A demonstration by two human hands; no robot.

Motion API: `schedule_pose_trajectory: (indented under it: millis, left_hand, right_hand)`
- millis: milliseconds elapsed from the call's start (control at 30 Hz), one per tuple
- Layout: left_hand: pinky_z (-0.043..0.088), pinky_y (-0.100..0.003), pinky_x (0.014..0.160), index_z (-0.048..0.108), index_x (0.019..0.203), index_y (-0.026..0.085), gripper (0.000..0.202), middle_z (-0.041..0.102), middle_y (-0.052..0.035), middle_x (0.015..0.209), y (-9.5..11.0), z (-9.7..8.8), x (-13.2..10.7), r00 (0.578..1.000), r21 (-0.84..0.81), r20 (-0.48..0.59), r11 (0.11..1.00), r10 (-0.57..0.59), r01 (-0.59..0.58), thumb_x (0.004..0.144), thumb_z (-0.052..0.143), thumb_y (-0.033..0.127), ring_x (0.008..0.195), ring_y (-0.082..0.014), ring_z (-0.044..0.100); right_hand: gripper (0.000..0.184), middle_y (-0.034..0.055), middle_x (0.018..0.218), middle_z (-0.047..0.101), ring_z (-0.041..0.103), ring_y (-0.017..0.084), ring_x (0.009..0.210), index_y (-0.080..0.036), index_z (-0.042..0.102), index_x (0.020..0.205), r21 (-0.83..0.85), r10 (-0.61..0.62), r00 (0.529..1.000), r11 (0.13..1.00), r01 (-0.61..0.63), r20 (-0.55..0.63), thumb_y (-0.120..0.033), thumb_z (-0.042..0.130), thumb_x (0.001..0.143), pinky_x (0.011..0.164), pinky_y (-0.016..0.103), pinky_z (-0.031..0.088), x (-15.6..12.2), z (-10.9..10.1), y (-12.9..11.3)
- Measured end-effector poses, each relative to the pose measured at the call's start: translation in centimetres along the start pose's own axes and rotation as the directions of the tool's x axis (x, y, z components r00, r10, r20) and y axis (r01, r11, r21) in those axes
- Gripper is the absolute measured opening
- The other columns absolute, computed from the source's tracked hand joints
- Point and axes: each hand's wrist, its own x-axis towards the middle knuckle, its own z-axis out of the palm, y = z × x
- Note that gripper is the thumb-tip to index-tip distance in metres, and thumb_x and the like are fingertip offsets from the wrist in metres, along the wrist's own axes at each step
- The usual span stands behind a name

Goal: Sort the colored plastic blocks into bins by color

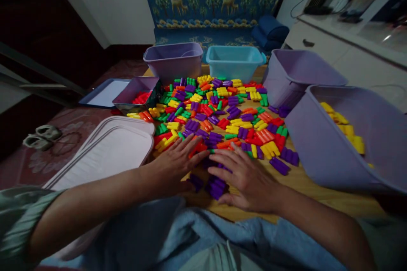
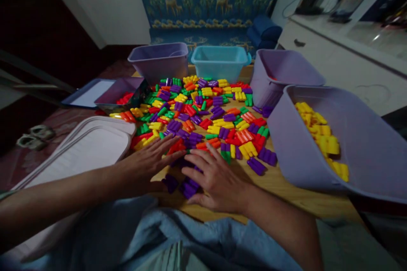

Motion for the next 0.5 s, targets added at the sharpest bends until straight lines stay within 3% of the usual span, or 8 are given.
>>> schedule_pose_trajectory:
  millis: [100,200,367,500]
  left_hand:
    - [0.026,-0.052,0.111,0.025,0.149,0.024,0.088,0.007,-0.0178,0.159,0.9,1.9,-0.8,0.998,0.072,0.038,0.997,-0.044,0.041,0.074,0.069,0.036,0.145,-0.0362,0.011]
    - [0.028,-0.05,0.111,0.022,0.15,0.018,0.088,0.006,-0.0183,0.159,0.9,2.7,0.2,0.999,0.112,0.025,0.993,-0.046,0.042,0.077,0.065,0.039,0.145,-0.0359,0.01]
    - [0.03,-0.043,0.112,0.026,0.148,0.013,0.071,0.011,-0.0175,0.158,-0.8,1.6,3.1,0.999,0.174,-0.038,0.984,-0.025,0.031,0.085,0.054,0.032,0.144,-0.0328,0.019]
    - [0.033,-0.039,0.11,0.024,0.148,0.013,0.075,0.019,-0.0176,0.157,-2.6,-0.1,5.6,0.994,0.12,-0.105,0.993,-0.002,0.015,0.082,0.056,0.027,0.14,-0.0297,0.029]
  right_hand:
    - [0.06,0.011,0.145,0.045,0.03,0.028,0.139,-0.025,0.049,0.135,-0.023,-0.087,0.991,0.996,0.09,0.105,-0.052,0.06,0.082,0.115,0.057,0.016,-0.4,1.1,-0.5]
    - [0.059,0.0127,0.144,0.046,0.029,0.03,0.14,-0.022,0.051,0.133,-0.054,-0.081,0.991,0.995,0.087,0.107,-0.051,0.06,0.082,0.114,0.059,0.016,0.3,1.8,0.5]
    - [0.044,0.0152,0.14,0.049,0.029,0.03,0.139,-0.017,0.059,0.122,-0.153,-0.073,0.996,0.985,0.081,0.054,-0.037,0.061,0.083,0.114,0.058,0.018,2.5,1.0,2.9]
    - [0.033,0.0143,0.139,0.049,0.032,0.03,0.137,-0.017,0.062,0.115,-0.247,-0.038,0.999,0.968,0.038,0.002,-0.025,0.06,0.083,0.114,0.058,0.017,4.0,-0.1,4.9]
